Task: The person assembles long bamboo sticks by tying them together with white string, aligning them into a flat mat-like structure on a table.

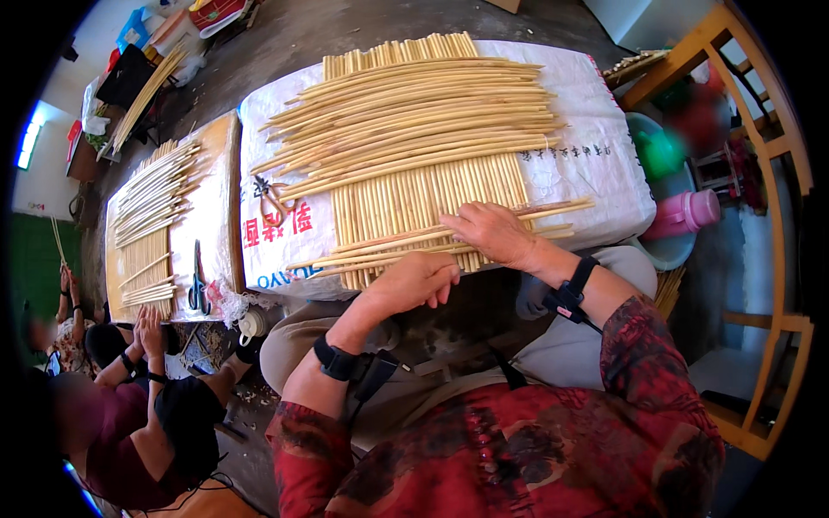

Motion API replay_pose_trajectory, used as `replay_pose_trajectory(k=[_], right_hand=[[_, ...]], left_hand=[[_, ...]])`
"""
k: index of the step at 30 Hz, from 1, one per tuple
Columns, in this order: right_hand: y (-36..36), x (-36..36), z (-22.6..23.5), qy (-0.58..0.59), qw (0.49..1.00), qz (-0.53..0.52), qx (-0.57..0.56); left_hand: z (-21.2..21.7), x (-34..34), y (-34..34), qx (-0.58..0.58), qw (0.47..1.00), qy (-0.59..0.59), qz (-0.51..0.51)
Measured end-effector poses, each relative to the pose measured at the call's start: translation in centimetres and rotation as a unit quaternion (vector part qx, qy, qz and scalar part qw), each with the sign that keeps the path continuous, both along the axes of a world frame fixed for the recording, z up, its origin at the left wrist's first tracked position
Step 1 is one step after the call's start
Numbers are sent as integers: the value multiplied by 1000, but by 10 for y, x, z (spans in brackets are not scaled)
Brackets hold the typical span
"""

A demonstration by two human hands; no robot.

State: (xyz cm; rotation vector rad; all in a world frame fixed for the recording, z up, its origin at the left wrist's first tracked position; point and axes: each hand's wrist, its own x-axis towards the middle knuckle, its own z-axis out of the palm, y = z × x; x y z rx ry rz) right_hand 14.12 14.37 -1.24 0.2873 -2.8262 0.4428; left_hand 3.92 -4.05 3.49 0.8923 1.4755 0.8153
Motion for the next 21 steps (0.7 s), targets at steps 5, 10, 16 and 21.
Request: replay_pose_trajectory(k=[5, 10, 16, 21], right_hand=[[-1, 1, -2, 2, 1000, -1, 3], [-5, 0, -4, 11, 1000, 7, -14], [-13, -6, -11, 9, 1000, -6, -18], [-14, -9, -4, 2, 1000, -11, -26]], left_hand=[[-5, 4, 0, 74, 993, 83, 25], [-16, 9, 3, 148, 971, 186, 18], [-12, 9, 4, 164, 960, 227, 3], [-18, 8, 5, 170, 957, 236, 12]])
